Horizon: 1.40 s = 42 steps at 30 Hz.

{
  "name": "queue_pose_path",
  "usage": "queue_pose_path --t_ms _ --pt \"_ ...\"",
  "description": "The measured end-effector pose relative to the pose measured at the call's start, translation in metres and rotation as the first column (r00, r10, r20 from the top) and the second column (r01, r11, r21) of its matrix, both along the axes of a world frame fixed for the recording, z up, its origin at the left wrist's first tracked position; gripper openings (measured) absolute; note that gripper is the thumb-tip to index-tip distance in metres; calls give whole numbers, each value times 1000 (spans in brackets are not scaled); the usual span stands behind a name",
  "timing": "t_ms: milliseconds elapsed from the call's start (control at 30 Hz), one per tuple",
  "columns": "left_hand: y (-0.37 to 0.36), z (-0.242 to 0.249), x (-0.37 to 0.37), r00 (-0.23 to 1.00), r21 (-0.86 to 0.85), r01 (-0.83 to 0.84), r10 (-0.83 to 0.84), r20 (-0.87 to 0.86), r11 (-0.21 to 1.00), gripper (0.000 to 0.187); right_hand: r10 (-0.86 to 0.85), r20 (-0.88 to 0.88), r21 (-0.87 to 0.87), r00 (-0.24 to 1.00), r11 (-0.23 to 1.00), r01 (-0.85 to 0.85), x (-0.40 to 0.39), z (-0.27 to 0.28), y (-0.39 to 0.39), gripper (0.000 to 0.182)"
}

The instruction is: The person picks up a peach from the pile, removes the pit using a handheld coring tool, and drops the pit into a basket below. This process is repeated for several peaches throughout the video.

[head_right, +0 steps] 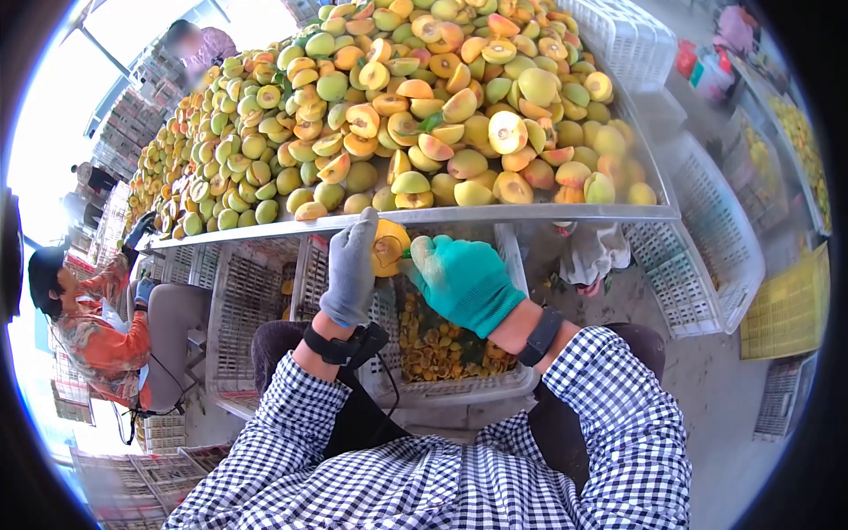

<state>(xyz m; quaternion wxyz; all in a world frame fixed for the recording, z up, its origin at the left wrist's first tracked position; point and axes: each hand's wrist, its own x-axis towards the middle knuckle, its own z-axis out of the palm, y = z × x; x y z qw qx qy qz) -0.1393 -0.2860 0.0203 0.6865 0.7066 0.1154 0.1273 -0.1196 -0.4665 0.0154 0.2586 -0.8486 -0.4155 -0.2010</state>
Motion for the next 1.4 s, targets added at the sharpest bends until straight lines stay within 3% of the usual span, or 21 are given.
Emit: queue_pose_path --t_ms 200,300,400,500,700,800,833,900,1000,1100,1133,1233,1333,1400 --pt "-18 4 -6 988 23 -139 137 71 990 42 9 -218 160 976 987 27 -11 -3 10 20" --pt "-24 -2 -9 977 -17 -164 165 134 986 40 -7 -230 217 973 975 59 -16 -8 13 20" --pt "-26 -7 -8 966 -137 -163 186 180 977 38 -92 -119 152 989 982 110 -15 -10 14 27" --pt "-30 -2 -7 968 -236 -163 202 148 958 38 -113 -42 195 993 974 119 -9 -6 15 27" --pt "-29 -4 -14 958 -52 -158 166 232 986 38 -99 -224 154 970 979 135 -18 -3 18 27" --pt "-23 -11 -14 952 9 -151 142 272 989 37 44 -392 336 919 937 98 -20 -22 27 34" --pt "-21 -12 -16 950 23 -149 136 282 989 37 209 -538 452 816 889 71 -18 -27 29 37" --pt "-14 -7 -21 971 20 -94 87 224 995 36 536 -683 660 496 744 106 -12 -32 32 43" --pt "-15 -2 -22 989 42 -53 47 142 998 35 491 -869 474 -57 861 185 -14 9 8 50" --pt "-18 -6 -20 989 78 -34 22 144 996 34 582 -674 454 -455 812 367 -23 17 5 53" --pt "-18 -3 -21 991 64 3 -12 134 998 34 674 -528 549 -516 735 399 -27 14 5 56" --pt "-20 0 -19 987 -40 93 -87 135 995 34 720 -271 618 -639 639 458 -25 9 -1 59" --pt "-22 -3 -16 980 -139 162 -143 140 977 33 700 -145 656 -699 597 462 -22 0 -5 58" --pt "-22 -4 -15 984 -171 161 -145 103 972 33 680 -224 631 -698 647 428 -16 -5 -7 58"
